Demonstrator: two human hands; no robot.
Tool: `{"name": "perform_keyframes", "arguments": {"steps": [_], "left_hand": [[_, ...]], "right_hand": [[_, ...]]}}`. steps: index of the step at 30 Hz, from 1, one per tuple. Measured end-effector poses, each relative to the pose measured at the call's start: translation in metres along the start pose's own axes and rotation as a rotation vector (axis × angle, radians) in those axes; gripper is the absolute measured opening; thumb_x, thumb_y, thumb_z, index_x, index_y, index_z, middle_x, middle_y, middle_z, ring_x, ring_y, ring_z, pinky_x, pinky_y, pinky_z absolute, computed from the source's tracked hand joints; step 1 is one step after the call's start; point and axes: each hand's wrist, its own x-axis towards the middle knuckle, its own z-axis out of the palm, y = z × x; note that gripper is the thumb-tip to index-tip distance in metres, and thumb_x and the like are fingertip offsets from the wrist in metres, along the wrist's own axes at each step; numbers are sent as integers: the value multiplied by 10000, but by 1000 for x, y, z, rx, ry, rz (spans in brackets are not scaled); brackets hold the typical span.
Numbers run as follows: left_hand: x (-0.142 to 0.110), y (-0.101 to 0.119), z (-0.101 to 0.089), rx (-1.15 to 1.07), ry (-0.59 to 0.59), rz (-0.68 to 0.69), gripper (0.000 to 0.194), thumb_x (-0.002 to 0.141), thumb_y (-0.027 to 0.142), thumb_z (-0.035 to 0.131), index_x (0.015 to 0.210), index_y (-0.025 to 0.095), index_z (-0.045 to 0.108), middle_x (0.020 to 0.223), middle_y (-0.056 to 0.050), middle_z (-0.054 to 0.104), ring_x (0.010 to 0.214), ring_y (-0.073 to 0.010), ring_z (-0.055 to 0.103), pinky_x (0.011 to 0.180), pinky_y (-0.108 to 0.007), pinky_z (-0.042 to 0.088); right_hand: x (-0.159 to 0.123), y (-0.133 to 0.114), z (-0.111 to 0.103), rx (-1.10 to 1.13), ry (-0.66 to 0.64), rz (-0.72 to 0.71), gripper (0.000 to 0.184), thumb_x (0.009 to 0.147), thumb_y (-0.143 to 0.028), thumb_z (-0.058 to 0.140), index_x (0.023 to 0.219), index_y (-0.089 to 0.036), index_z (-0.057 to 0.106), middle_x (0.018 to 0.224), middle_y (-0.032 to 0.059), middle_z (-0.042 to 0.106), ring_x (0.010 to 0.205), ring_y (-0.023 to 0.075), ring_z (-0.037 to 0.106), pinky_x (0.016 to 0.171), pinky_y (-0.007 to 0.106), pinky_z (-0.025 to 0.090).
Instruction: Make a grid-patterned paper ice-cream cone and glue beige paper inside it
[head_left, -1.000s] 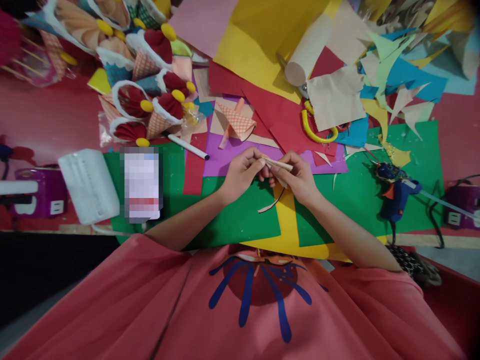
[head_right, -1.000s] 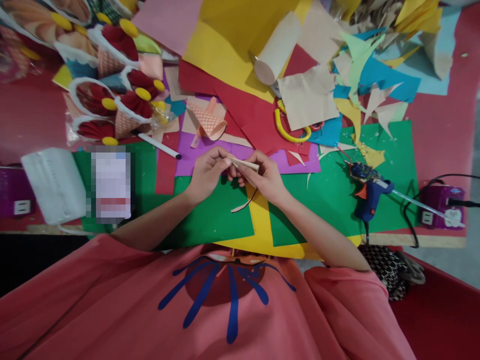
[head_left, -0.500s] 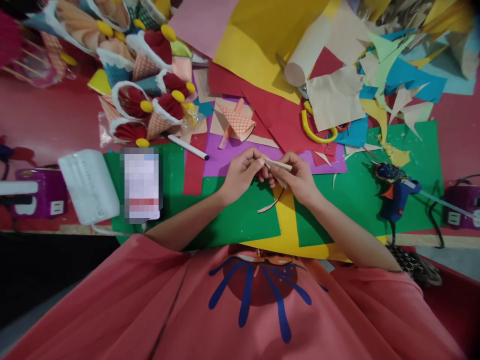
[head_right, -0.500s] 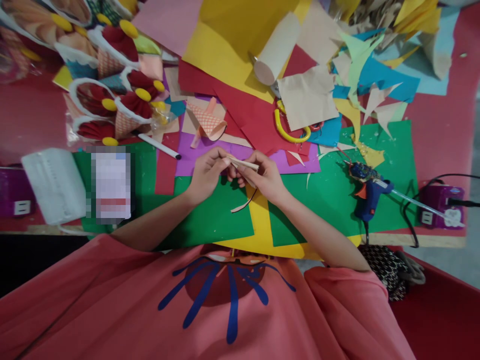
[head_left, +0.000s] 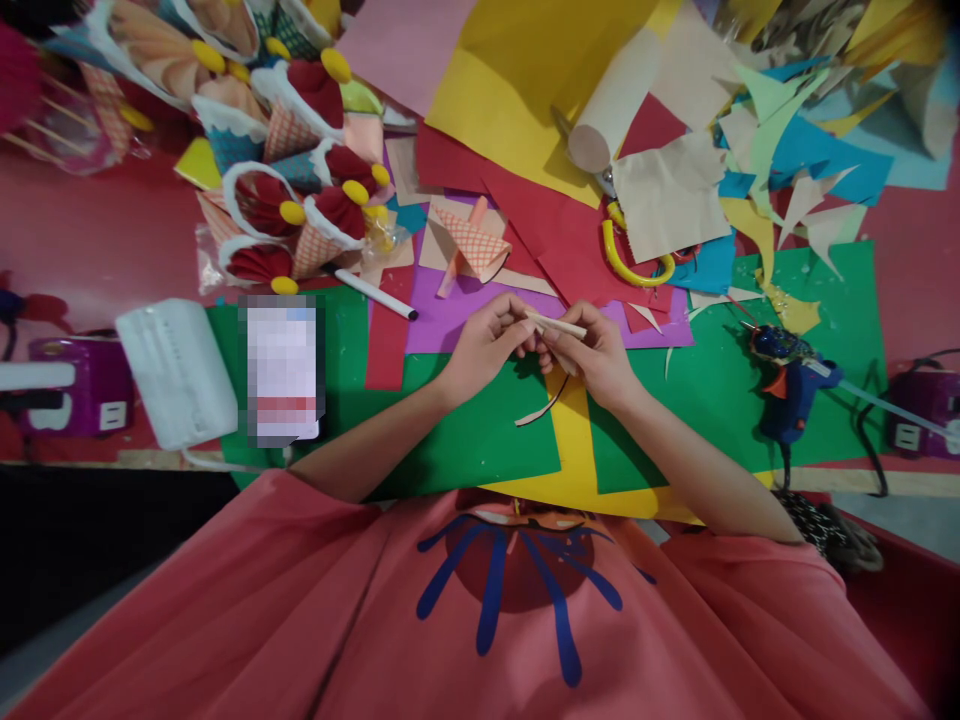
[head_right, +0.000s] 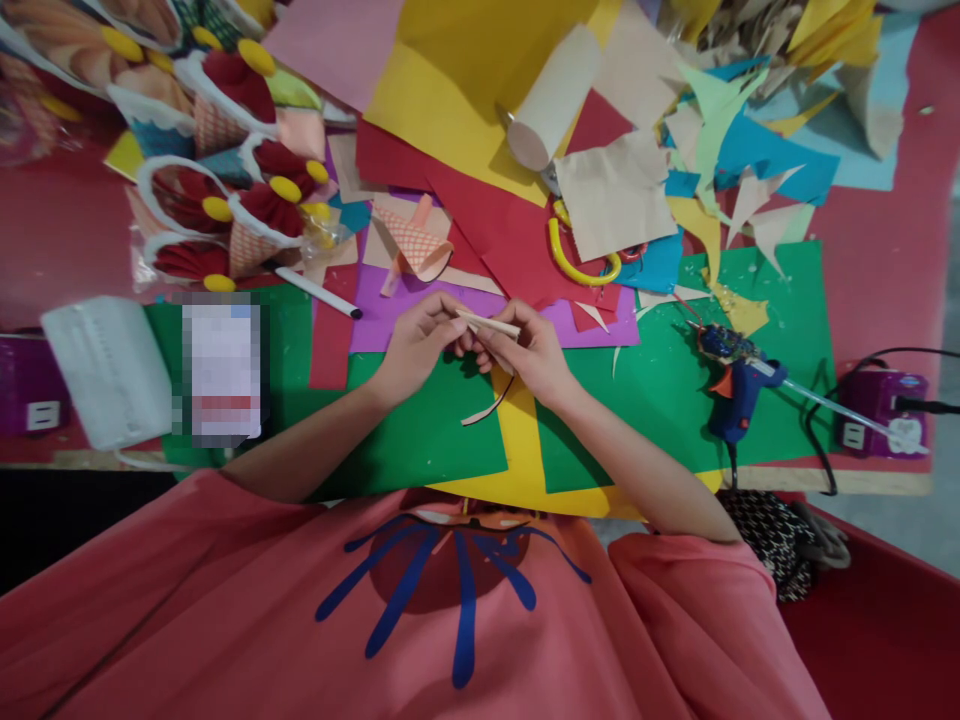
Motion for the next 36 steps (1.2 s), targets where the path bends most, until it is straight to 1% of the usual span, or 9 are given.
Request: {"name": "perform_keyframes", "arguments": {"steps": [3, 7, 14, 17, 20, 23, 29, 33, 36], "left_hand": [[1, 1, 0, 7, -34, -7, 254, 787, 356, 695, 754, 185, 510, 566, 64, 580, 514, -52, 549, 497, -161, 429], [0, 2, 1, -7, -35, -8, 250, 771, 316, 712, 758, 184, 500, 581, 67, 582, 531, -47, 561, 507, -152, 435], [0, -1, 0, 17, 2, 4, 237, 805, 342, 671, 743, 188, 502, 538, 68, 561, 490, -55, 535, 480, -165, 424], [0, -2, 1, 6, 15, 14, 257, 810, 377, 666, 742, 188, 505, 557, 57, 576, 509, -63, 549, 493, -173, 437], [0, -1, 1, -6, -15, 26, 274, 777, 395, 709, 779, 184, 534, 617, 49, 596, 565, -66, 575, 532, -175, 460], [0, 0, 1, -10, -18, 37, 300, 739, 398, 752, 792, 182, 551, 665, 51, 590, 602, -60, 580, 567, -173, 474], [0, -2, 0, -29, 31, 22, 293, 715, 370, 766, 754, 186, 541, 626, 51, 599, 592, -73, 595, 541, -187, 468], [0, -2, 0, -89, 42, 23, 277, 717, 334, 759, 736, 185, 527, 616, 47, 622, 585, -84, 620, 520, -187, 465], [0, -3, -1, -85, 42, 50, 268, 720, 331, 761, 738, 182, 539, 589, 54, 600, 555, -75, 598, 498, -175, 449]], "right_hand": [[0, 0, 0, 5, -5, -11, 376, 716, -428, 783, 729, -194, 488, 639, -63, 681, 488, 44, 608, 492, 160, 530], [-1, 2, 0, -22, -3, -25, 369, 724, -439, 774, 739, -194, 498, 638, -59, 673, 496, 50, 609, 519, 178, 546], [-1, 0, 1, -40, -4, -8, 372, 715, -454, 775, 751, -203, 502, 676, -48, 667, 533, 62, 611, 526, 190, 538], [-2, -2, 1, -54, 10, -24, 350, 722, -455, 768, 773, -206, 527, 678, -48, 654, 540, 65, 606, 483, 179, 510], [-3, -3, 0, -85, 18, -48, 336, 737, -450, 759, 769, -207, 530, 650, -52, 636, 511, 64, 576, 425, 171, 461], [-3, -4, 0, -96, 7, -53, 320, 744, -435, 758, 771, -201, 541, 634, -54, 628, 486, 56, 551, 410, 169, 438], [-2, -4, 0, -108, 2, -64, 307, 739, -430, 764, 852, -214, 577, 625, -63, 617, 479, 65, 554, 424, 179, 457], [-2, -3, -2, -54, -16, -79, 225, 767, -366, 751, 894, -216, 641, 633, -61, 629, 508, 66, 569, 452, 181, 469], [-2, -1, -3, -23, -25, -85, 189, 783, -328, 741, 925, -222, 675, 670, -58, 648, 537, 62, 591, 484, 179, 489]]}}
